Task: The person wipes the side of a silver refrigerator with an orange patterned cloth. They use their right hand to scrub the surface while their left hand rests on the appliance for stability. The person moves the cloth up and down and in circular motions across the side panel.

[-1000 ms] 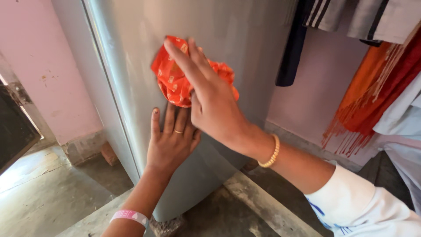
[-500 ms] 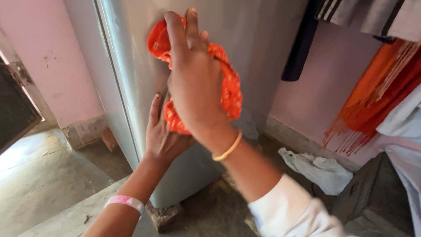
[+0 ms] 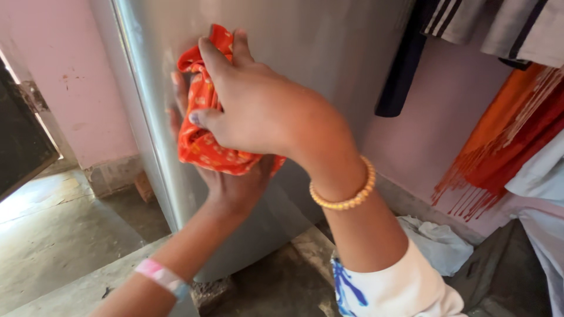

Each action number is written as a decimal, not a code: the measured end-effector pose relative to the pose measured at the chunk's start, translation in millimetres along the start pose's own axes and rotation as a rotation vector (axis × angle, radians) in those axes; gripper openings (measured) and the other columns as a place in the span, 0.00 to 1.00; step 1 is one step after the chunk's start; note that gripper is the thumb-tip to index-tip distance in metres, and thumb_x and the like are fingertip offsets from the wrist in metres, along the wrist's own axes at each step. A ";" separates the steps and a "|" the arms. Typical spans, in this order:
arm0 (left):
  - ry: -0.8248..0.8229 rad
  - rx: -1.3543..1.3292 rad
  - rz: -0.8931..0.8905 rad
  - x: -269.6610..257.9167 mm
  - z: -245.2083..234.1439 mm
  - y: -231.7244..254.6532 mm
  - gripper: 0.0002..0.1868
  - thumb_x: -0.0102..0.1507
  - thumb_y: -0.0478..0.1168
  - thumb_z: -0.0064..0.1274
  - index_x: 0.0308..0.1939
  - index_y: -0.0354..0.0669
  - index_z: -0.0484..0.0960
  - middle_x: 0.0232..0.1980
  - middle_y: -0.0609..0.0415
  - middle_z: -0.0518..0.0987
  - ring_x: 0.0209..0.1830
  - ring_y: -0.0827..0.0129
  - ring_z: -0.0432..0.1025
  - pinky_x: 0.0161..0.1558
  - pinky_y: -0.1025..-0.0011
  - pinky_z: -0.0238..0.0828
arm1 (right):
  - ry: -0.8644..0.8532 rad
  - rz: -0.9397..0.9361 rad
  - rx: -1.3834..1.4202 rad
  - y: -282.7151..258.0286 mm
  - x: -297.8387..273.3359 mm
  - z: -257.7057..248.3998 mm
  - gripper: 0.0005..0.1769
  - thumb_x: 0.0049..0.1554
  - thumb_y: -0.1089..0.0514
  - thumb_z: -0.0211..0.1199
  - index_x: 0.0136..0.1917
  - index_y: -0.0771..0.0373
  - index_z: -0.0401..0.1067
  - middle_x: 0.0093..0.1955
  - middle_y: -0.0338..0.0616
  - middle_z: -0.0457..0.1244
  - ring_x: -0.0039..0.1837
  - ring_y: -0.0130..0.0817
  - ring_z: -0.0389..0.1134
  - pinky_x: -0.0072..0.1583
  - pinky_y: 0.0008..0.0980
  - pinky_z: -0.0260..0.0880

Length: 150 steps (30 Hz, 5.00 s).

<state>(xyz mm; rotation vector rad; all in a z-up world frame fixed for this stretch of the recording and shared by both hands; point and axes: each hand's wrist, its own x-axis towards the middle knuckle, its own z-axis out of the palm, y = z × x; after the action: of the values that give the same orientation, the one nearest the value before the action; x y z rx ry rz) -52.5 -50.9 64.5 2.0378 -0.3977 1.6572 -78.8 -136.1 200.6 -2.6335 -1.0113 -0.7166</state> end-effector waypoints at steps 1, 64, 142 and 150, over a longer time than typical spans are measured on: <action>0.016 0.032 -0.013 7.2 -4.4 -5.2 0.54 0.64 0.65 0.63 0.80 0.39 0.53 0.83 0.35 0.50 0.85 0.41 0.36 0.79 0.38 0.27 | 0.030 -0.070 -0.007 -2.1 -3.5 -7.5 0.52 0.55 0.45 0.69 0.78 0.70 0.44 0.75 0.80 0.46 0.62 0.67 0.66 0.59 0.48 0.69; 0.202 -0.108 0.347 21.2 -49.6 -39.1 0.38 0.69 0.38 0.55 0.78 0.51 0.52 0.79 0.47 0.55 0.78 0.59 0.54 0.74 0.65 0.56 | -0.497 0.029 1.902 71.1 5.0 -1.5 0.36 0.60 0.73 0.54 0.79 0.73 0.49 0.76 0.67 0.55 0.74 0.55 0.64 0.72 0.48 0.71; -0.263 0.201 0.047 -87.8 -8.9 -69.4 0.58 0.57 0.56 0.58 0.83 0.41 0.43 0.81 0.24 0.33 0.81 0.23 0.28 0.76 0.24 0.24 | 1.130 0.002 0.108 103.1 41.5 127.7 0.20 0.70 0.54 0.53 0.74 0.55 0.65 0.77 0.45 0.57 0.81 0.45 0.53 0.82 0.49 0.41; -0.105 0.191 -0.101 -1.5 -4.5 -29.4 0.68 0.55 0.69 0.67 0.77 0.28 0.44 0.81 0.23 0.42 0.81 0.21 0.34 0.78 0.27 0.28 | 1.120 0.011 0.102 97.4 35.2 129.2 0.18 0.73 0.55 0.53 0.74 0.55 0.64 0.77 0.42 0.57 0.81 0.42 0.52 0.83 0.48 0.40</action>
<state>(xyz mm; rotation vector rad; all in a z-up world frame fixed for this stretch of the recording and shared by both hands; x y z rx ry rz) -41.7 -23.9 58.4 2.2509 -0.1730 1.5847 56.2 -139.3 104.9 -1.6430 -0.6242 -1.7477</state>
